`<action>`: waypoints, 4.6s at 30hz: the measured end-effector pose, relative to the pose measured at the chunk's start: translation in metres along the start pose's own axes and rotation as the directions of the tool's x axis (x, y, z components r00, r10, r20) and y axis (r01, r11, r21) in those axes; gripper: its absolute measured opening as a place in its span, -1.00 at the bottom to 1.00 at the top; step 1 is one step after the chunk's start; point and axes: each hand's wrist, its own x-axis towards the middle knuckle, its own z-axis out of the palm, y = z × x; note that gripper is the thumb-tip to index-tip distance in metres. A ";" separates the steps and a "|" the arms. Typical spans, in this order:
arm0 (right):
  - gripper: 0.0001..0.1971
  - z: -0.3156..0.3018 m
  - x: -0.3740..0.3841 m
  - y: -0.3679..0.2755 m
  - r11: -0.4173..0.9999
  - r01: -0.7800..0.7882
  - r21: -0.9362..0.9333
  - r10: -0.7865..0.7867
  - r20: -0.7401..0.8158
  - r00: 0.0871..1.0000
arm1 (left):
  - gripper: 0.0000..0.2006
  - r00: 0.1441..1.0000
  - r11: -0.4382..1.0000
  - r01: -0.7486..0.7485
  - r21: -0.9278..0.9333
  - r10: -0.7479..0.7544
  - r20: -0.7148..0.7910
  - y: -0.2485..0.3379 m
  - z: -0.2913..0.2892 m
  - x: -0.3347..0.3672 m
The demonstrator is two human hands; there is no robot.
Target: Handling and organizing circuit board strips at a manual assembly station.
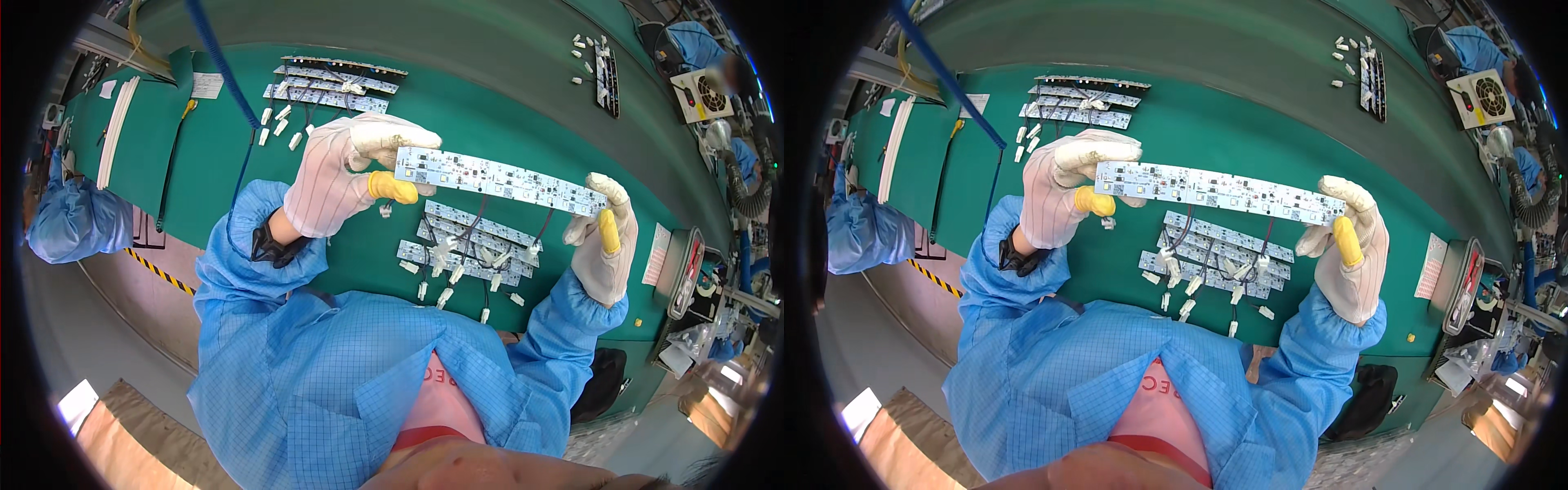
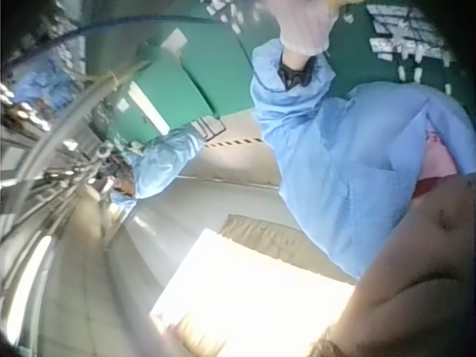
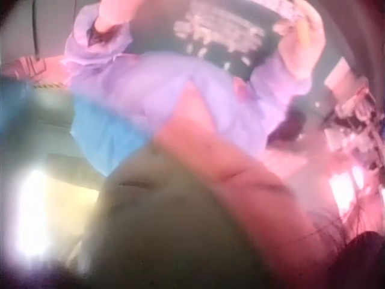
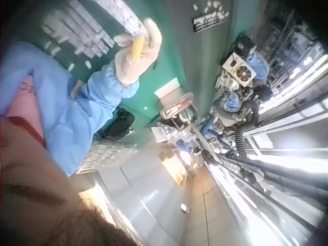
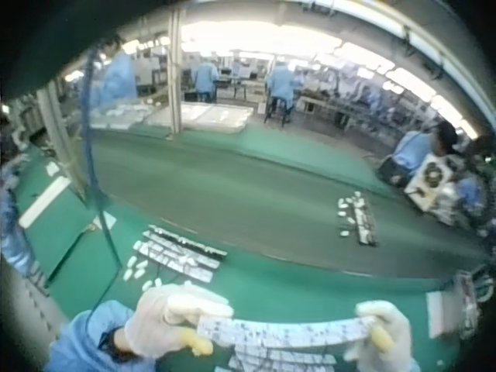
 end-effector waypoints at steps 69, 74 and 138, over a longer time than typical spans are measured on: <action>-0.11 0.004 -0.001 -0.011 0.963 -0.098 -0.252 0.095 -0.024 0.995 | -0.47 0.970 0.939 0.242 -0.245 -0.237 0.048 0.013 -0.009 0.002; -0.11 0.009 0.003 -0.008 0.984 -0.097 -0.147 0.097 -0.004 0.995 | -0.53 0.996 0.996 0.088 -0.016 -0.088 -0.014 0.014 -0.011 0.005; -0.81 0.003 0.001 -0.002 0.982 -0.166 0.084 0.153 0.142 0.978 | -0.72 0.954 0.956 0.292 -0.018 -0.292 -0.063 -0.005 0.006 0.011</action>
